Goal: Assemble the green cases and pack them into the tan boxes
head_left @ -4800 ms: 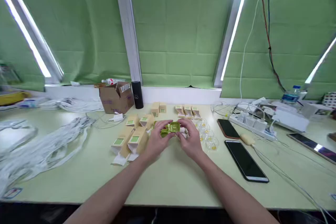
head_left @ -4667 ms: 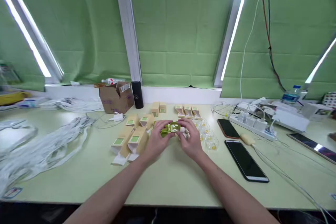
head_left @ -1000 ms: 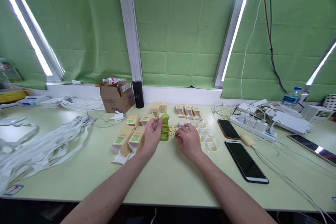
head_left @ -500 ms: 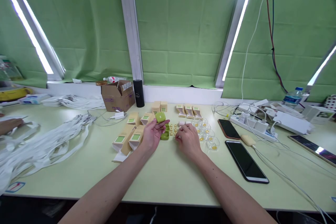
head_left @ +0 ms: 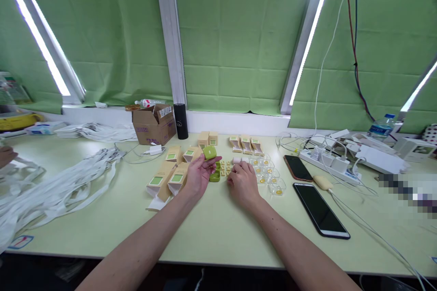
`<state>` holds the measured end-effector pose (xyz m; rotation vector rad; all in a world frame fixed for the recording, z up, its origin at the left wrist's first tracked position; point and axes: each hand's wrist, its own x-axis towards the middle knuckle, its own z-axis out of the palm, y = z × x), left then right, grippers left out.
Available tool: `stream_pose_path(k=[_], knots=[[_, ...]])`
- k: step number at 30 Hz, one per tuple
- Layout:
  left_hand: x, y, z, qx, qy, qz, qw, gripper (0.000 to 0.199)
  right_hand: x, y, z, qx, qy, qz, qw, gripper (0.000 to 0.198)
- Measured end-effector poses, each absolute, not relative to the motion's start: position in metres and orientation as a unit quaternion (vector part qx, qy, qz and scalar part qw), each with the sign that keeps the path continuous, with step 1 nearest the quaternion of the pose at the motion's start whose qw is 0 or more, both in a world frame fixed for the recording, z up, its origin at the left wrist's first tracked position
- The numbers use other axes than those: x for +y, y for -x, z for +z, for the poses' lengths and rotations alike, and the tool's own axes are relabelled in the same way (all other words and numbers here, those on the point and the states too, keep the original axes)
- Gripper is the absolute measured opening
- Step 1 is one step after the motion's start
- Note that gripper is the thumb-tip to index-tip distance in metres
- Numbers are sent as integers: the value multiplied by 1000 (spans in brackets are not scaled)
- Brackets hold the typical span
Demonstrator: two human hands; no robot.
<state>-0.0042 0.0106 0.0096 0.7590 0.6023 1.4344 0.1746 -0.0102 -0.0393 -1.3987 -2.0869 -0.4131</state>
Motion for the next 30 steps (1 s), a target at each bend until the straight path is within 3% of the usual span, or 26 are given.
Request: stream_pose_path(k=[16, 21, 25, 30], knots=[[9, 4, 10, 253, -339, 617, 664, 21, -21, -180, -23, -746, 480, -131, 443, 15], [9, 6, 11, 262, -358, 620, 648, 25, -35, -170, -22, -821, 413, -57, 390, 14], [8, 9, 19, 303, -435, 624, 575, 30, -47, -163, -21, -877, 363, -34, 312, 17], [7, 16, 38, 359, -569, 596, 438, 27, -43, -168, -18, -852, 395, -57, 339, 21]])
